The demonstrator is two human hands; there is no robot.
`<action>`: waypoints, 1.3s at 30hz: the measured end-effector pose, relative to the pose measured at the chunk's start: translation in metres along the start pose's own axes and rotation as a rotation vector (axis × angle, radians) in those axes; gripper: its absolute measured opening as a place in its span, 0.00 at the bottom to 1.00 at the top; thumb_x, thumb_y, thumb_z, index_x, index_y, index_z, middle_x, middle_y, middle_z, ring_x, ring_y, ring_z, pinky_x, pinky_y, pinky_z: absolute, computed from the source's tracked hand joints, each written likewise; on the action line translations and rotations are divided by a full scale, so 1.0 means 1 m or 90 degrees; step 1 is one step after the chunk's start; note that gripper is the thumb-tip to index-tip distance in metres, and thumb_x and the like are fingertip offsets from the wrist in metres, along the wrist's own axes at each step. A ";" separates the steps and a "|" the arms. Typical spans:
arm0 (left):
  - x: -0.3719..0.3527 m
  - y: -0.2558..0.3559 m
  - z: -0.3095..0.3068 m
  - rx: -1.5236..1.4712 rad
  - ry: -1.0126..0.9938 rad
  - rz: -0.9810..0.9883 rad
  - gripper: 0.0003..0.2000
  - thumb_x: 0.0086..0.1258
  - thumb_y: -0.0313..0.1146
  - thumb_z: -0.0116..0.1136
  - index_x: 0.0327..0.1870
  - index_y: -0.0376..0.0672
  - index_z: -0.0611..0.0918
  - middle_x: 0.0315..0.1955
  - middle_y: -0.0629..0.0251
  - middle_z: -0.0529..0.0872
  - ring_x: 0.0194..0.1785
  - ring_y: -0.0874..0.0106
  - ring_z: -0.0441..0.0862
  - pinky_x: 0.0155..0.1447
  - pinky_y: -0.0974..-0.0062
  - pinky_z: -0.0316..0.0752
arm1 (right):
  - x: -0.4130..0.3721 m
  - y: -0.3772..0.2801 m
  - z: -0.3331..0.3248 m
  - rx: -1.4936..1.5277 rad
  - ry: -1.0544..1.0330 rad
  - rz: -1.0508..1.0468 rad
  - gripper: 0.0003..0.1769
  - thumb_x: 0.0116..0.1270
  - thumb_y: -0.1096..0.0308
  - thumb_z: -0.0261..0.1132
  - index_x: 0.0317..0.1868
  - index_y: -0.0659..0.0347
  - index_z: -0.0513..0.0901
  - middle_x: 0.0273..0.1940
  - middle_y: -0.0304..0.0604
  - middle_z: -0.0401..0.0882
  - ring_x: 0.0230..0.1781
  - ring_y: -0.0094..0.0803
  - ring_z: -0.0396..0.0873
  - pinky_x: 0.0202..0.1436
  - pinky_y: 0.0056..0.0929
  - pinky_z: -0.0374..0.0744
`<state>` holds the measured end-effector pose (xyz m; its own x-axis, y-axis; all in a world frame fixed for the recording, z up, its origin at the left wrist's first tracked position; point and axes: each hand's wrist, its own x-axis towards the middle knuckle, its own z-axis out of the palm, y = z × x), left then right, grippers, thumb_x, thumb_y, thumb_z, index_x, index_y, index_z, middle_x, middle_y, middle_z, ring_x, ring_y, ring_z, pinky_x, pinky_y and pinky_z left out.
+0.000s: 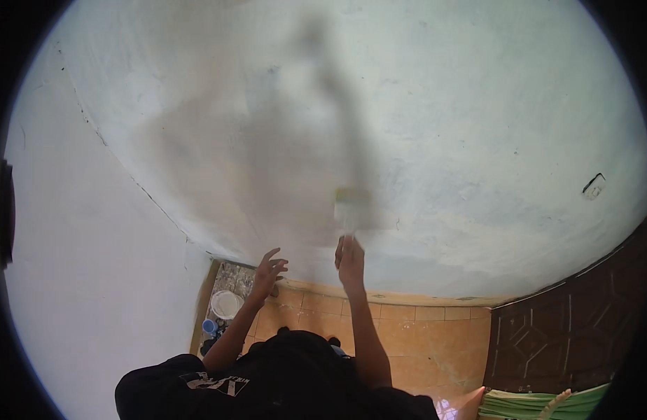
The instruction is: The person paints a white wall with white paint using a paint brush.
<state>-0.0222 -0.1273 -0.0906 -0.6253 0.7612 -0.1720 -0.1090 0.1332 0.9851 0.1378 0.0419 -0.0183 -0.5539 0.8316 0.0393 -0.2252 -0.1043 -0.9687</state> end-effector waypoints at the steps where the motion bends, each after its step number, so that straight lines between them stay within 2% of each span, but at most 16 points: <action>1: 0.000 -0.003 -0.007 0.005 -0.005 -0.008 0.25 0.75 0.43 0.56 0.70 0.50 0.67 0.49 0.63 0.84 0.49 0.74 0.82 0.49 0.74 0.76 | -0.008 0.024 -0.001 -0.015 0.016 0.027 0.24 0.77 0.42 0.47 0.31 0.52 0.68 0.17 0.25 0.55 0.13 0.15 0.53 0.16 0.19 0.55; 6: 0.010 -0.026 -0.041 0.003 -0.025 -0.022 0.24 0.75 0.43 0.56 0.69 0.50 0.68 0.49 0.64 0.84 0.50 0.74 0.82 0.50 0.74 0.76 | -0.045 0.115 -0.008 -0.090 0.066 0.183 0.23 0.78 0.44 0.48 0.31 0.53 0.68 0.17 0.25 0.55 0.13 0.15 0.52 0.16 0.19 0.55; 8: 0.010 -0.029 -0.048 0.001 -0.029 -0.031 0.24 0.75 0.42 0.56 0.69 0.50 0.68 0.49 0.65 0.84 0.50 0.74 0.82 0.50 0.74 0.76 | -0.050 0.138 -0.010 -0.053 0.065 0.245 0.21 0.79 0.46 0.48 0.33 0.53 0.70 0.17 0.25 0.55 0.13 0.15 0.52 0.16 0.19 0.55; 12: 0.010 -0.026 -0.053 -0.006 -0.057 -0.036 0.23 0.76 0.42 0.56 0.68 0.50 0.69 0.49 0.65 0.84 0.50 0.75 0.81 0.50 0.73 0.76 | -0.057 0.147 0.001 0.016 0.093 0.365 0.17 0.79 0.51 0.49 0.38 0.54 0.72 0.17 0.24 0.55 0.13 0.14 0.51 0.16 0.18 0.53; 14: 0.012 -0.020 -0.051 -0.001 -0.067 -0.039 0.22 0.76 0.42 0.56 0.68 0.50 0.69 0.49 0.65 0.84 0.50 0.75 0.81 0.50 0.74 0.76 | -0.055 0.139 0.006 -0.002 0.096 0.340 0.17 0.79 0.52 0.49 0.39 0.55 0.73 0.18 0.23 0.56 0.13 0.13 0.51 0.16 0.17 0.53; 16: 0.012 -0.009 -0.051 0.011 -0.067 -0.046 0.22 0.76 0.41 0.55 0.67 0.50 0.70 0.49 0.66 0.84 0.49 0.75 0.81 0.49 0.74 0.75 | -0.048 0.106 0.016 -0.005 0.084 0.294 0.16 0.79 0.52 0.49 0.40 0.55 0.73 0.18 0.23 0.57 0.14 0.12 0.51 0.16 0.16 0.53; 24: 0.024 -0.019 -0.056 0.006 -0.103 -0.037 0.22 0.76 0.41 0.55 0.67 0.49 0.70 0.48 0.66 0.84 0.49 0.76 0.81 0.49 0.75 0.75 | -0.038 -0.113 0.086 0.009 0.033 0.001 0.18 0.80 0.51 0.48 0.36 0.55 0.72 0.19 0.23 0.56 0.15 0.11 0.48 0.17 0.16 0.49; 28: 0.023 -0.013 -0.054 0.011 -0.116 -0.042 0.22 0.76 0.41 0.55 0.67 0.49 0.70 0.48 0.66 0.84 0.49 0.76 0.81 0.49 0.75 0.75 | -0.009 -0.150 0.094 -0.029 0.012 -0.109 0.20 0.80 0.50 0.47 0.34 0.54 0.70 0.19 0.24 0.54 0.16 0.12 0.47 0.18 0.16 0.49; 31: 0.022 -0.011 -0.054 0.004 -0.120 -0.038 0.22 0.76 0.41 0.55 0.67 0.49 0.70 0.48 0.66 0.84 0.49 0.76 0.81 0.49 0.74 0.75 | 0.015 -0.099 0.087 -0.041 0.042 -0.097 0.21 0.80 0.49 0.48 0.33 0.54 0.69 0.19 0.24 0.54 0.15 0.12 0.49 0.17 0.17 0.50; 33: 0.022 -0.016 -0.055 0.002 -0.120 -0.033 0.22 0.76 0.42 0.55 0.67 0.49 0.70 0.48 0.66 0.84 0.49 0.75 0.81 0.49 0.74 0.76 | 0.016 -0.036 0.076 -0.042 0.044 -0.143 0.22 0.80 0.47 0.47 0.31 0.54 0.68 0.18 0.25 0.55 0.15 0.13 0.52 0.17 0.17 0.54; 39: 0.022 -0.023 -0.065 0.012 -0.116 -0.040 0.22 0.75 0.42 0.56 0.67 0.49 0.70 0.48 0.66 0.84 0.48 0.75 0.82 0.48 0.73 0.76 | -0.033 0.104 0.054 -0.023 0.097 0.083 0.22 0.79 0.46 0.48 0.32 0.53 0.69 0.18 0.25 0.56 0.14 0.14 0.54 0.16 0.18 0.55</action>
<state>-0.0840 -0.1549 -0.1169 -0.4669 0.8533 -0.2321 -0.1278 0.1946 0.9725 0.0895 -0.0255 -0.1077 -0.4487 0.8852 -0.1225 -0.1291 -0.1999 -0.9713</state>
